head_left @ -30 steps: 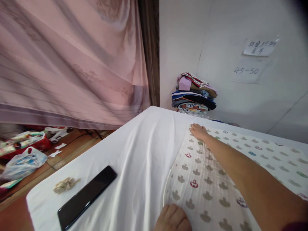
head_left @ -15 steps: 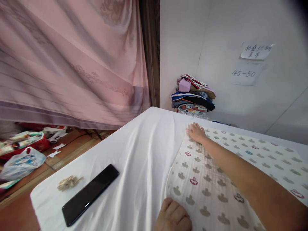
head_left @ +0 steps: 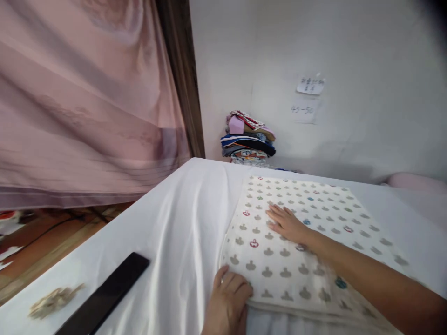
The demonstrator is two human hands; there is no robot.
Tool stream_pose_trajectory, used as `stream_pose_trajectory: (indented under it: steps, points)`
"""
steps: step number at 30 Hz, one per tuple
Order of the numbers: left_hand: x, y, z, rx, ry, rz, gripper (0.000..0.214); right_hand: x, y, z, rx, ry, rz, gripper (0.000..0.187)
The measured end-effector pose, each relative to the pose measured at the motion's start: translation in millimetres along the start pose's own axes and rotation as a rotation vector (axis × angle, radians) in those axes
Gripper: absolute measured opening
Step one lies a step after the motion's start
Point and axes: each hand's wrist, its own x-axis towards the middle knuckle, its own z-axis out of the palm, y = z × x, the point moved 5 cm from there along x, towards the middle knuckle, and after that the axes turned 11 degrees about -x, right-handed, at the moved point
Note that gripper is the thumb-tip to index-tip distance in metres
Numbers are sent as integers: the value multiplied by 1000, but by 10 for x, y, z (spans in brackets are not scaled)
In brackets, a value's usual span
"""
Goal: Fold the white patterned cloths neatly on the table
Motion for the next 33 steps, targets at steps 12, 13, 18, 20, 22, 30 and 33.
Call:
stream_pose_trajectory:
  steps: [12, 13, 18, 20, 22, 30, 33]
  points:
    - [176, 176, -109, 101, -270, -60, 32, -3453, 1632, 34, 91, 186, 1036, 63]
    - [177, 171, -95, 127, -287, -50, 31, -3551, 1515, -5, 139, 251, 1035, 62]
    - [184, 198, -53, 272, -331, 30, 29, -3815, 960, -149, 341, 502, 939, 44]
    - [186, 227, -47, 325, -336, 64, 29, -3905, 859, -165, 390, 552, 899, 38]
    - [191, 268, -39, 371, -346, 96, 31, -3989, 810, -154, 418, 567, 862, 35]
    - [291, 591, 236, 384, -463, 194, 32, -3976, 613, -126, 209, 481, 600, 34]
    - [355, 704, 423, 365, -467, 204, 31, -3920, 594, -192, 143, 455, 574, 34]
